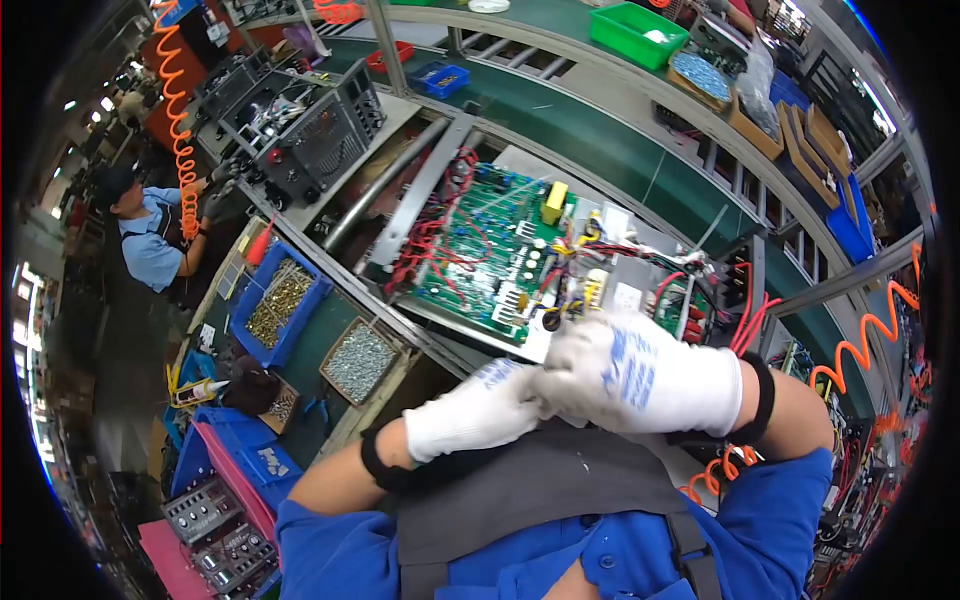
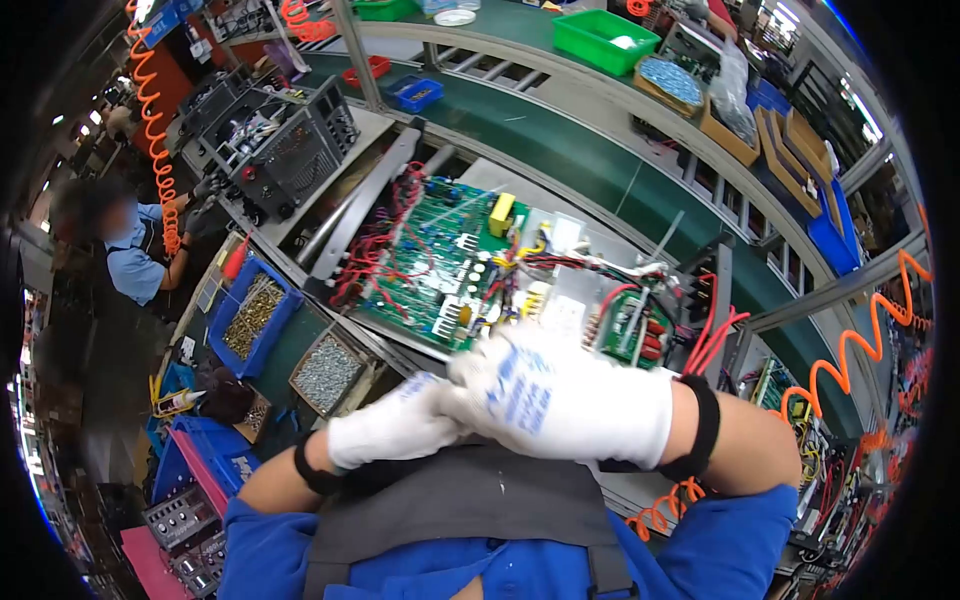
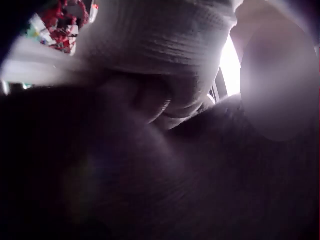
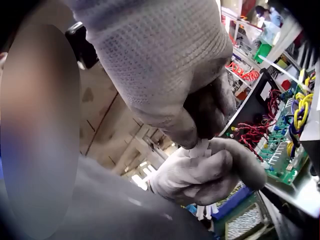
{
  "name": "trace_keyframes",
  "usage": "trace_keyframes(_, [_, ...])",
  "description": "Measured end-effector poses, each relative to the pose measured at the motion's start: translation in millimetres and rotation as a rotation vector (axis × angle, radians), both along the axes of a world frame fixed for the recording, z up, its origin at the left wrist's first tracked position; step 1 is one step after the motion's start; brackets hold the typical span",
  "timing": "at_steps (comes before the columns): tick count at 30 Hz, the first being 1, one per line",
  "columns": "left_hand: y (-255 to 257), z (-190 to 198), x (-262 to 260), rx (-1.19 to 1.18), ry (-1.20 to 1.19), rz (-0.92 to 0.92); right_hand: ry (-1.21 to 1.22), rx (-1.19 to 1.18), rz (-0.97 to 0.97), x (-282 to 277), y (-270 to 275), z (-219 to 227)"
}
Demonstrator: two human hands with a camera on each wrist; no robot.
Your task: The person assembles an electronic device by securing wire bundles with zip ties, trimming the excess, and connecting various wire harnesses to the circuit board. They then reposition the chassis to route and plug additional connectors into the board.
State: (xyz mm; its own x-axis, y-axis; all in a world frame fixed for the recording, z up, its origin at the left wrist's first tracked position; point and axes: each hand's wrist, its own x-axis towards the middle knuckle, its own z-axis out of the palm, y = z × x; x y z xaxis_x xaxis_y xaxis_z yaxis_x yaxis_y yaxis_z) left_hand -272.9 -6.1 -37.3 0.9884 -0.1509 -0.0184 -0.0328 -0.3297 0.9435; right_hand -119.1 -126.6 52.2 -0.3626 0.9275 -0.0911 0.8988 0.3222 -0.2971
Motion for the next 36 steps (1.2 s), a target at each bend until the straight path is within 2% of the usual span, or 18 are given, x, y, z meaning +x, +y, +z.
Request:
trace_keyframes(2, [5.5, -13.2, -12.3, -0.398, 0.337, 0.013, 0.187, 0.006, -0.035, -7.1, 6.5, -18.0])
trace_keyframes(3, [23.4, -11.0, -15.3, -0.167, 0.342, -0.118, 0.379, 0.015, -0.079, -10.0, 11.5, -27.6])
trace_keyframes(4, [31.4, -9.7, -21.3, -0.185, 0.329, -0.136, 0.365, -0.003, -0.096, -15.5, 18.2, -34.6])
trace_keyframes(6, [45.9, -4.2, -31.3, -0.379, 0.437, -0.018, 0.689, -0.040, -0.238, -22.8, 35.5, -40.2])
trace_keyframes(8, [69.3, -17.0, -46.0, -0.304, 0.424, -0.020, 0.677, -0.143, -0.357, -21.4, 50.7, -26.2])
trace_keyframes(10, [91.6, -49.9, -58.8, -0.004, -0.228, 0.321, 0.606, -0.122, -0.492, 1.7, 57.9, -14.1])
trace_keyframes(12, [116.5, -31.7, -74.9, -0.464, 0.258, 0.801, 0.852, -0.344, -0.846, 15.1, 61.3, -11.8])
trace_keyframes(13, [113.4, -37.3, -70.5, -0.520, 0.068, 0.819, 0.706, -0.270, -0.727, 15.5, 69.7, -11.5])
trace_keyframes(14, [102.0, -3.0, -61.8, -0.452, 0.147, 0.771, 0.567, -0.197, -0.602, 11.2, 79.2, -13.7])
trace_keyframes(16, [76.5, -12.9, -42.9, -0.199, -0.084, 0.625, 0.593, -0.098, -0.373, 0.0, 92.4, -28.8])
trace_keyframes(18, [71.5, 5.1, -45.6, -0.230, 0.354, 0.469, 0.668, -0.409, -0.288, 4.0, 102.6, -31.0])
trace_keyframes(22, [34.3, -23.6, -55.3, -0.457, 0.460, 0.691, 0.351, -0.004, -0.074, 76.6, 131.7, -47.3])
trace_keyframes(24, [18.1, -23.4, -53.6, -0.476, 0.494, 0.798, 0.308, -0.154, 0.052, 86.8, 152.4, -57.8])
trace_keyframes(27, [7.9, -9.4, -41.6, -0.207, 0.454, 0.771, 0.471, -0.185, 0.428, 81.6, 173.0, -90.2])
trace_keyframes(28, [8.5, -5.8, -38.7, -0.145, 0.506, 0.771, 0.501, -0.478, 0.410, 81.3, 183.5, -81.4])
trace_keyframes(30, [6.4, -18.9, -38.1, 0.197, 0.193, 0.815, 0.415, -0.686, 0.225, 93.1, 197.2, -46.2])
trace_keyframes(34, [12.5, -16.7, -18.6, 0.422, 0.116, 1.023, 0.288, -0.243, 0.040, 118.3, 221.4, -47.2])
trace_keyframes(36, [12.2, -14.2, -5.7, 0.447, 0.070, 1.047, 0.244, 0.078, 0.127, 119.0, 225.6, -61.1])
